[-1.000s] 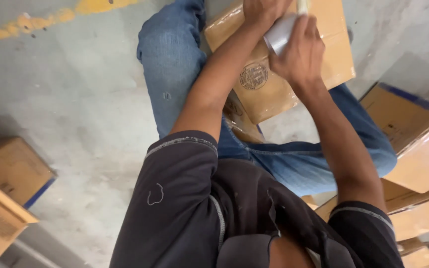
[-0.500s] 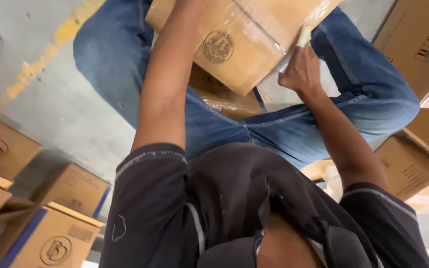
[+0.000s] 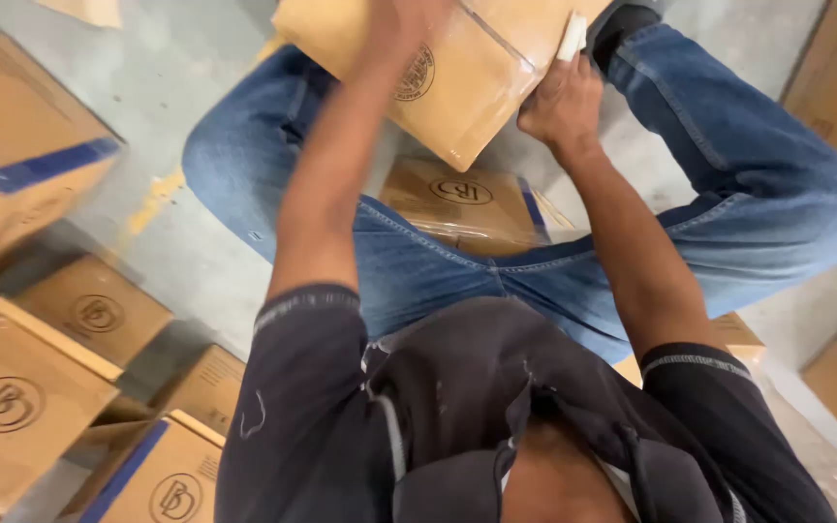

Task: The recorder is packing items into cardboard boxes with foam inserts and sealing them with packing tape.

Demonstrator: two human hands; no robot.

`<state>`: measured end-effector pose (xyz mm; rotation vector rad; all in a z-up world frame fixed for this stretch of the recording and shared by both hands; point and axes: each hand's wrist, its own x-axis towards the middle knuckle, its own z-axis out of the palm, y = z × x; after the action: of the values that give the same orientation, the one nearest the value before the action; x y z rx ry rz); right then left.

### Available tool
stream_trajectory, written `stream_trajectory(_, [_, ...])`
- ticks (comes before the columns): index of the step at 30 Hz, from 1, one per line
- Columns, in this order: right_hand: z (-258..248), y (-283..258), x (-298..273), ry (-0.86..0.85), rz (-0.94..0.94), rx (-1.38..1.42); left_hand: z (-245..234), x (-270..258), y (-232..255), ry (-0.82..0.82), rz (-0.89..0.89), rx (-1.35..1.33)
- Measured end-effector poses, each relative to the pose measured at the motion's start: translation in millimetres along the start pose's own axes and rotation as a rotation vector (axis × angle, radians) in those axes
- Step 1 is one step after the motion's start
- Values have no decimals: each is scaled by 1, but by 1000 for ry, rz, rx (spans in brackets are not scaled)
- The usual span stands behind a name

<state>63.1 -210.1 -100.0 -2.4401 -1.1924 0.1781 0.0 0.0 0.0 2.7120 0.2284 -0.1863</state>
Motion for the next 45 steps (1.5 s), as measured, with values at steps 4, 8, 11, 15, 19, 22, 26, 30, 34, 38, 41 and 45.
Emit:
stream_trajectory(4, [-2,2,9,22,22,68,-1,-41,16,-47,102,93])
stream_trajectory(8, [-10,25,16,-30,-155,139,30,-40,38,-32,172,250])
stream_trajectory(11, [-9,47,-1,-198,-130,301,67,-45,54,18,177,509])
stream_trajectory(15, [-9,64,-22,-156,-27,823,91,-36,58,89,111,822])
stream_trajectory(19, [-13,68,-41,-134,29,1230,101,-35,55,135,109,908])
stream_trajectory(22, [-30,67,-41,-278,216,663,108,-25,47,202,87,938])
stream_trajectory(26, [-70,34,-56,-121,169,686,113,-31,42,226,101,921])
stream_trajectory(30, [-77,28,-53,35,36,461,111,-26,46,234,102,862])
stream_trajectory(34, [-16,50,-82,-293,115,-68,134,-27,46,214,73,890])
stream_trajectory(38, [-37,42,-69,-327,381,-4,126,-21,63,-406,339,1016])
stream_trajectory(41, [-89,10,-50,69,548,336,60,-37,89,-717,275,284])
stream_trajectory(45, [-105,-39,-42,530,646,776,23,-61,29,-15,-215,-392])
